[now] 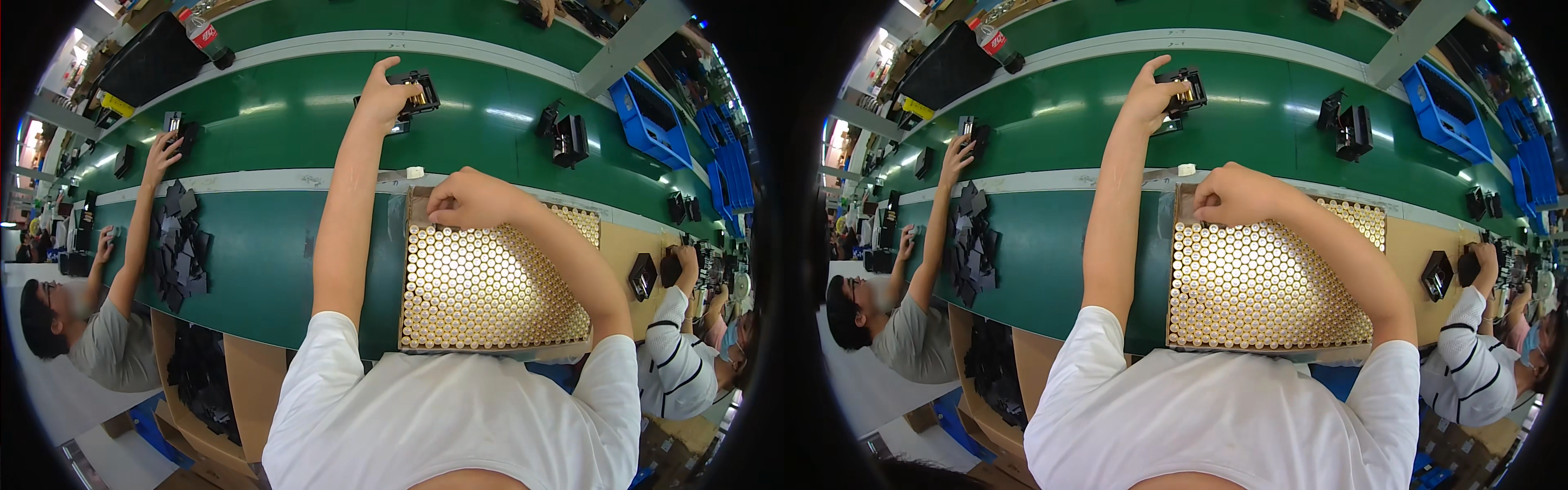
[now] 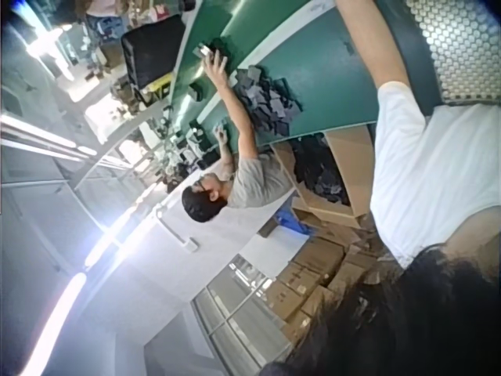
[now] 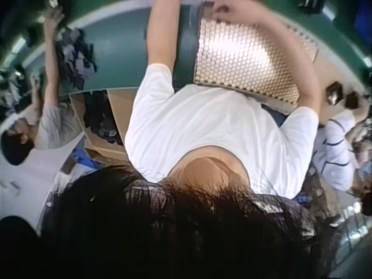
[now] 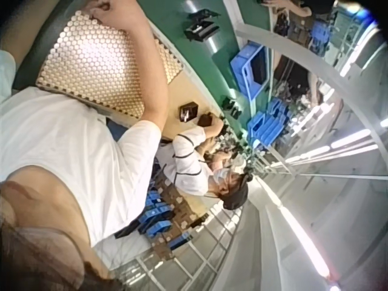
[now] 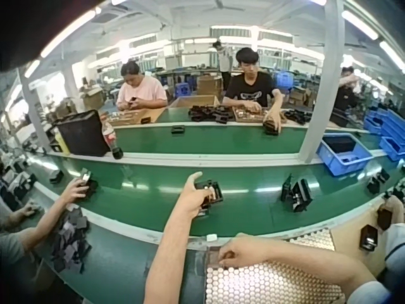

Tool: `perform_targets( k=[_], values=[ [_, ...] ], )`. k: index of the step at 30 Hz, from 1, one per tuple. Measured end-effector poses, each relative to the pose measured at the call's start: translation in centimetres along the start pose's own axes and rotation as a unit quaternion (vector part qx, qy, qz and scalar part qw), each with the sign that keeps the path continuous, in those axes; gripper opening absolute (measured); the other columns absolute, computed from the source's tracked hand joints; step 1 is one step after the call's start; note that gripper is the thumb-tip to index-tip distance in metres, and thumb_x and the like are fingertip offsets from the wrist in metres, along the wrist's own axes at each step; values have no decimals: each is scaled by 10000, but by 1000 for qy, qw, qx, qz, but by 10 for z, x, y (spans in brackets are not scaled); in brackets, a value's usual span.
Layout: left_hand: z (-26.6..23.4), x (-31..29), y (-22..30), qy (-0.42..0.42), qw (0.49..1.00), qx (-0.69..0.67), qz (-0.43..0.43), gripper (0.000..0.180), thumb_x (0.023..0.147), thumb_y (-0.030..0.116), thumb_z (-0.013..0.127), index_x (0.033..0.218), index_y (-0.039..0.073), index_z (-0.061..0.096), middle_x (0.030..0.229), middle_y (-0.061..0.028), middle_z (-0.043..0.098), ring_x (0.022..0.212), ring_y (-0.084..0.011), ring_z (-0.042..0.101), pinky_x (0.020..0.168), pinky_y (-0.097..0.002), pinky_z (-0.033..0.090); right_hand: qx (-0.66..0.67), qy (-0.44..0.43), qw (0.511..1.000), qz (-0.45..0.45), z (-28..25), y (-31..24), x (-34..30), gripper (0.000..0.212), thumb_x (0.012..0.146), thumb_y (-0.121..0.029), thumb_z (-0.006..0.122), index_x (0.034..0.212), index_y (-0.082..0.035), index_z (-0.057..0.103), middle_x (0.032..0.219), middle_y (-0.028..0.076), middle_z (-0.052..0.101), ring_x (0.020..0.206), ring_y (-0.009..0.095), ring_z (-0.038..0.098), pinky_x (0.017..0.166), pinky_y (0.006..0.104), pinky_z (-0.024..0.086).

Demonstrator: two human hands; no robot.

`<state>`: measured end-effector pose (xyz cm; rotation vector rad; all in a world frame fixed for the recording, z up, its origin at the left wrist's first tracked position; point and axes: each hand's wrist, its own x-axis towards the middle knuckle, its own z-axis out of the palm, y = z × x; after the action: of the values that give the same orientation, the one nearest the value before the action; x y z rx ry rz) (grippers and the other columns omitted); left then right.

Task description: Assembling small metal components into black plastic housing units on a factory line.

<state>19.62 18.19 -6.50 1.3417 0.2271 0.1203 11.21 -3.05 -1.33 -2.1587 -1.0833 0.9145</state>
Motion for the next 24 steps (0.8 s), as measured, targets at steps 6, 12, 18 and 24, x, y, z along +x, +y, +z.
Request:
perform_targets(
  k=[6,12,18,24],
  values=[
    [3,-3,0,-4,1000,15,-1,684,836,-107,659,1474,20,448,1202,-273,595,952,-297,669,807,-376,592,-24,49,998,-7,-6,-8,1,148,888,-87,680,947,16,768,741,75,737,564,155,583,567,285,464],
    [5,-4,1,-20,999,33,-10,655,837,-111,630,1457,26,470,1190,-253,606,945,-284,666,782,-363,585,-70,310,947,-57,-62,-8,31,163,918,-97,646,940,6,771,731,88,731,537,189,553,554,331,458],
    [9,-2,-1,-17,999,39,12,616,835,-100,624,1425,36,508,1139,-221,633,914,-255,664,751,-345,576,-196,438,872,-93,-77,48,90,169,937,-114,635,926,-18,774,796,91,710,584,252,553,585,367,466],
    [6,-5,-2,16,995,97,31,631,795,-91,618,1404,46,530,1103,-202,652,889,-241,666,748,-331,573,-296,382,873,-68,-63,49,95,165,936,-121,636,972,-26,766,877,99,675,653,281,571,626,377,483]
  ],
)
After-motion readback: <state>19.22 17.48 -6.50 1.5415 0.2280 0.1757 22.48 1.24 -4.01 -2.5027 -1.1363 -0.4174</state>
